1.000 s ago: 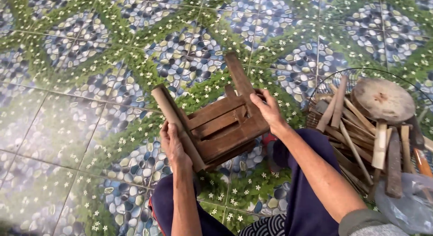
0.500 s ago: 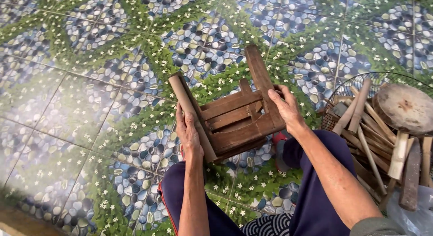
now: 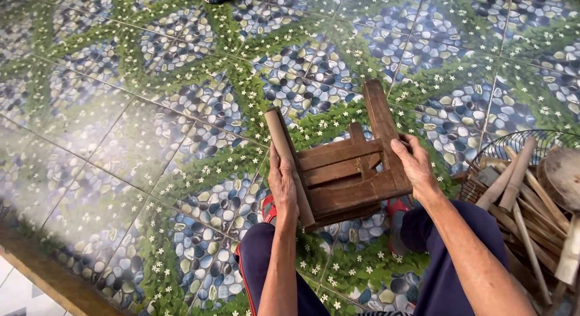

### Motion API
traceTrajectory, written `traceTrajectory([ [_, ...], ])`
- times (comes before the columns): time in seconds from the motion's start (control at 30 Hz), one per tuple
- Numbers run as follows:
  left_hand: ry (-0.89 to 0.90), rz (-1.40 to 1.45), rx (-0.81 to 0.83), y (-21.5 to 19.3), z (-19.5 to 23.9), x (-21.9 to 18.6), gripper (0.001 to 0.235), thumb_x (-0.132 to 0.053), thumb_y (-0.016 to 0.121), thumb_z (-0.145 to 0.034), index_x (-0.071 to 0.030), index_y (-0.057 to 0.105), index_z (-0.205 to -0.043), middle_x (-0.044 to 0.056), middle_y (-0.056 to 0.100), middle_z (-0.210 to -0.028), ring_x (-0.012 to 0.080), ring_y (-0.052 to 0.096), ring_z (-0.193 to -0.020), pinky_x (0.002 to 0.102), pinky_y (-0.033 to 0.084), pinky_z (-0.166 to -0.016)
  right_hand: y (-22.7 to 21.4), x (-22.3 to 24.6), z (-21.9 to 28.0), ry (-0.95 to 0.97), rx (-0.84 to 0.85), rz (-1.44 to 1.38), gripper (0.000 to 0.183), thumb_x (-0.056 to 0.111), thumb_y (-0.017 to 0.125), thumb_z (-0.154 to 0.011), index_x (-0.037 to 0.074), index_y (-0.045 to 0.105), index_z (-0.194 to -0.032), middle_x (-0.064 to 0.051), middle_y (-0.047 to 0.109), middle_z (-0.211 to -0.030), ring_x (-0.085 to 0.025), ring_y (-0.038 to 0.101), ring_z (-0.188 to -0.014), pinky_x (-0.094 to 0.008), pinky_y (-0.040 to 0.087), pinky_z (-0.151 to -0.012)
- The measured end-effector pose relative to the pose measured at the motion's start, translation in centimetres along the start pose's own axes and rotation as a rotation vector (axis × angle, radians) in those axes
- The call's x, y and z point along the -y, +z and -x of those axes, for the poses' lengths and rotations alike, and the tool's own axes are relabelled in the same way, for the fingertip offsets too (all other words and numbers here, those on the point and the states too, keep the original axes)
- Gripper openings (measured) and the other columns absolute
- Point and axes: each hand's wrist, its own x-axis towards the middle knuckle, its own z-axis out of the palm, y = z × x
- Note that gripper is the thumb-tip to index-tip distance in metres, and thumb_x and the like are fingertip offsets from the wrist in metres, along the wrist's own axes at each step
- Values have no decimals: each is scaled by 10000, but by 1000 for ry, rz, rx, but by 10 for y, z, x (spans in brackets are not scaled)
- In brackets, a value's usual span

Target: Assembling a wooden stool by manually fitting wooden slats into the frame.

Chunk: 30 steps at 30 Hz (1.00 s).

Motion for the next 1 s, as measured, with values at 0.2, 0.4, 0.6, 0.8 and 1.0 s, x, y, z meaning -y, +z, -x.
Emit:
traceTrajectory([
  [0.2, 13, -68, 13, 1, 8, -23, 548, -310, 502, -1071, -229, 408, -1605, 281, 534, -1496, 502, 490, -1380, 595, 446, -1082, -2, -3, -4, 19, 18, 13, 509, 435, 659, -1031, 83, 609, -1394, -249, 636, -1305, -351, 574, -1198, -531, 471, -989],
  [0.4, 1, -88, 3, 5, 11, -29, 557, -311, 493, -1072, -243, 385, -1615, 269, 523, -1515, 501, 467, -1397, 611, 423, -1098, -4, -13, -10, 0, -5, -4, 505, 441, 669, -1025, 87, 621, -1383, -247, 647, -1293, -352, 575, -1188, -538, 469, -981],
  [0.6, 38, -99, 28, 3, 7, -19, 571, -309, 490, -1071, -233, 360, -1622, 276, 492, -1537, 536, 470, -1375, 624, 414, -1110, -3, -6, -6, 9, -4, 23, 499, 437, 674, -1021, 97, 624, -1382, -226, 662, -1278, -322, 589, -1173, -507, 482, -971],
  [0.8, 52, -109, 47, 1, 6, -19, 568, -301, 475, -1078, -237, 345, -1628, 270, 478, -1549, 539, 451, -1384, 633, 404, -1114, -4, -8, -7, 6, -18, 17, 491, 441, 675, -1015, 104, 633, -1370, -215, 668, -1256, -314, 584, -1157, -501, 478, -973],
  [1.0, 44, -89, 35, 3, 7, -25, 565, -288, 468, -1078, -239, 347, -1627, 266, 474, -1557, 536, 446, -1393, 623, 391, -1128, -3, -8, -7, 2, -27, 9, 483, 443, 682, -1011, 110, 644, -1358, -210, 673, -1252, -320, 585, -1156, -511, 480, -968],
])
